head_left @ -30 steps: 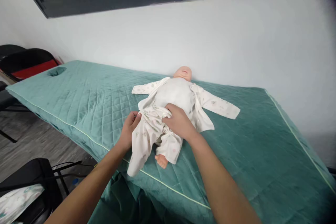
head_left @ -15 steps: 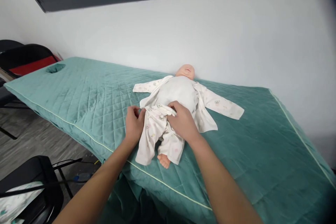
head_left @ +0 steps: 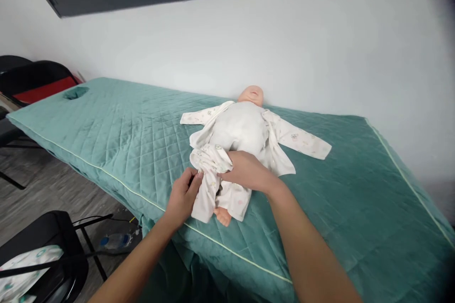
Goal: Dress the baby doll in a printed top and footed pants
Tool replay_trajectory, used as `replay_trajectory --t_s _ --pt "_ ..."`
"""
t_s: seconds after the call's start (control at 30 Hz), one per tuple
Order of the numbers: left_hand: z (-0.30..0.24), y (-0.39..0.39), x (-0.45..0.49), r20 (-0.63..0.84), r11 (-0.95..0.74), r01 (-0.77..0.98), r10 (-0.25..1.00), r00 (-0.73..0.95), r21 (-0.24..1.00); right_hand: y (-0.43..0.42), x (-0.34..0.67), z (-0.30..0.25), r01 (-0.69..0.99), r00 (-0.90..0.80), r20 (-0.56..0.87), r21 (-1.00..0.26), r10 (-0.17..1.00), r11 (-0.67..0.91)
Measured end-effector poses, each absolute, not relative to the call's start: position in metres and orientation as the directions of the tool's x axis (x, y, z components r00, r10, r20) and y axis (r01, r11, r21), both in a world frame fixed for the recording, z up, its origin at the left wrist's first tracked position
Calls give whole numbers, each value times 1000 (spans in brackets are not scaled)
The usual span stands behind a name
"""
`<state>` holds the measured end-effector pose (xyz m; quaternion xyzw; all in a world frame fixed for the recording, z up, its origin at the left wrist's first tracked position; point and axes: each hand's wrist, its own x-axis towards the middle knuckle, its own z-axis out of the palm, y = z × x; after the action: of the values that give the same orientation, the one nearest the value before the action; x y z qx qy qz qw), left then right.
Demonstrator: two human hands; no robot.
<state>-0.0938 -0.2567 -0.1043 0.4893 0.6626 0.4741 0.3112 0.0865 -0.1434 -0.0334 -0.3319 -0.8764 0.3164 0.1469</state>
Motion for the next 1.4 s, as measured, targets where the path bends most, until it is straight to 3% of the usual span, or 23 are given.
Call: replay_trajectory --t_s 0.33,0.57,0.67,0.9,1.07,1.17,1.23,1.3,1.4 --pt "-101 -218 -97 319 -25 562 844 -431 826 -139 81 -44 435 -582 210 -737 786 518" --pt "-111 -202 -101 388 8 628 780 -491 779 -137 76 -50 485 -425 267 -740 865 466" --pt "-110 -195 -103 361 0 571 775 -519 821 -137 77 -50 422 -441 239 -795 865 435" --pt "-104 -177 -113 302 -119 327 742 -598 938 -131 103 -40 27 -631 146 -977 762 210" --pt "-88 -138 -116 283 -174 242 782 -555 955 -128 117 -36 -12 -576 82 -996 813 92" --pt "-70 -97 -117 334 -198 321 826 -454 926 -127 114 -40 -14 -552 72 -997 831 77" --pt "-63 -67 -119 367 -191 438 857 -361 878 -125 112 -44 -14 -447 98 -995 889 103" --pt "-66 -41 -122 361 -161 545 889 -282 823 -119 114 -49 24 -209 185 -981 960 194" --pt "-84 -14 -127 324 -121 618 918 -227 777 -102 126 -59 248 193 342 -924 920 291"
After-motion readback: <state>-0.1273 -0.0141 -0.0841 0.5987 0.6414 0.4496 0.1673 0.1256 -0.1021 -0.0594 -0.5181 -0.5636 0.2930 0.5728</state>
